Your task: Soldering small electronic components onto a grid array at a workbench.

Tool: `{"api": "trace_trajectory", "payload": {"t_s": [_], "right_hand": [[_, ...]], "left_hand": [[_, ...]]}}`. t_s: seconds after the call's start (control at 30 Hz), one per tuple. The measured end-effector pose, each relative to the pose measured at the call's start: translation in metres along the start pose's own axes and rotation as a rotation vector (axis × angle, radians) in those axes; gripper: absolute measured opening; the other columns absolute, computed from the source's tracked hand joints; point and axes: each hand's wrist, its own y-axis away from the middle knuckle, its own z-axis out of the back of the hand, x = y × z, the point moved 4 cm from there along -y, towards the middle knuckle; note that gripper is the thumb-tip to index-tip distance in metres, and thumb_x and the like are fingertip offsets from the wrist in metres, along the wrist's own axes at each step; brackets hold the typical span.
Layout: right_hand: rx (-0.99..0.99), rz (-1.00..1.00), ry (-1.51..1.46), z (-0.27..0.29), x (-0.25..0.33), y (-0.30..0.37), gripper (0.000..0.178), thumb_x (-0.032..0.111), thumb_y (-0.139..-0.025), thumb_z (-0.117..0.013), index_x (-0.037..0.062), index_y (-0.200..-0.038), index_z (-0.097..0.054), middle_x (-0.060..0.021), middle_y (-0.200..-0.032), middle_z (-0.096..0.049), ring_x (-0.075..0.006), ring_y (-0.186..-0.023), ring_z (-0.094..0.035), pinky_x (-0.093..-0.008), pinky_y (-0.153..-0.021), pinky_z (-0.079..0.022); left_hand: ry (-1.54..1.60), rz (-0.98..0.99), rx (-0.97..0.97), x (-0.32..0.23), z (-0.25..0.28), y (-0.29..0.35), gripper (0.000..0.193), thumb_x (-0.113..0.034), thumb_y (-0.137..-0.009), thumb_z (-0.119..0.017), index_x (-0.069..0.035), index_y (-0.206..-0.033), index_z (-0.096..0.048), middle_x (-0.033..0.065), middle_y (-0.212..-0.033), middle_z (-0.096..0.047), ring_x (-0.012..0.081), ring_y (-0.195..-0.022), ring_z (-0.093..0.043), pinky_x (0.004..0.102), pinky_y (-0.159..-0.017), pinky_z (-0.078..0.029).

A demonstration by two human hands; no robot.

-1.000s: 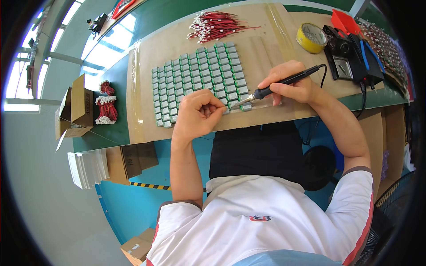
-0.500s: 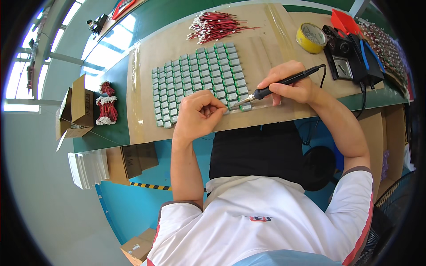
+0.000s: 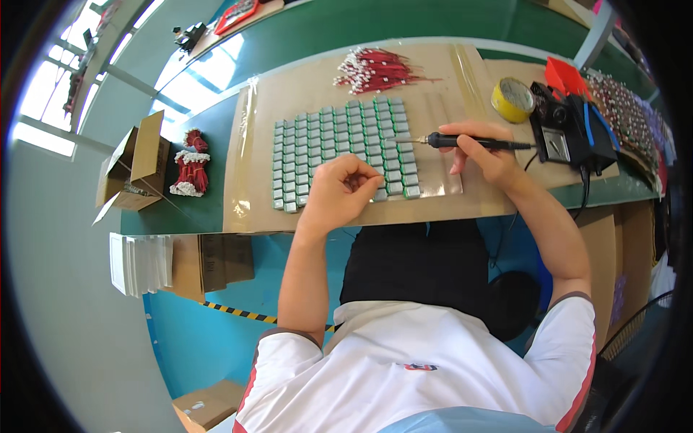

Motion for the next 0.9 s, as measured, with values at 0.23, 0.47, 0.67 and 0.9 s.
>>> {"api": "trace_trajectory", "payload": {"t_s": [0.23, 0.47, 0.67, 0.9], "right_hand": [[0.011, 0.117, 0.297, -0.012, 0.016, -0.010, 0.025, 0.004, -0.097, -0.068, 0.0033, -0.122, -0.069, -0.0085, -0.097, -0.070, -0.0150, -0.078, -0.068, -0.0267, -0.067, -0.057], [0.078, 0.488, 0.691, -0.042, 0.035, -0.034, 0.031, 0.009, -0.087, -0.080, 0.0086, -0.116, -0.070, -0.0128, -0.101, -0.064, -0.0275, -0.081, -0.067, -0.0349, -0.069, -0.055], [0.080, 0.525, 0.726, -0.046, 0.032, -0.040, 0.028, 0.008, -0.086, -0.081, 0.0084, -0.111, -0.070, -0.0142, -0.101, -0.064, -0.0300, -0.079, -0.066, -0.0357, -0.068, -0.055], [0.123, 0.484, 0.768, -0.039, 0.030, -0.046, 0.022, 0.004, -0.087, -0.077, 0.0072, -0.107, -0.069, -0.0129, -0.095, -0.063, -0.0293, -0.079, -0.065, -0.0359, -0.067, -0.053]], "left_hand": [[-0.011, -0.137, -0.169, -0.024, 0.001, -0.001, 0.009, -0.002, -0.082, -0.080, 0.000, -0.085, -0.072, 0.0056, -0.076, -0.069, 0.0099, -0.063, -0.063, 0.0253, -0.055, -0.048], [0.275, -0.025, -0.087, -0.042, -0.002, -0.017, 0.016, -0.002, -0.086, -0.080, -0.001, -0.091, -0.064, 0.0013, -0.075, -0.067, 0.0046, -0.057, -0.060, 0.0203, -0.047, -0.045], [0.306, -0.024, -0.039, -0.034, -0.002, -0.025, 0.018, -0.003, -0.085, -0.081, -0.001, -0.090, -0.064, 0.0009, -0.074, -0.067, 0.0035, -0.055, -0.058, 0.0200, -0.048, -0.045], [0.264, -0.024, 0.027, -0.031, -0.005, -0.037, 0.016, -0.005, -0.087, -0.080, -0.001, -0.089, -0.065, -0.0012, -0.073, -0.066, 0.0003, -0.063, -0.053, 0.0186, -0.055, -0.043]]}}
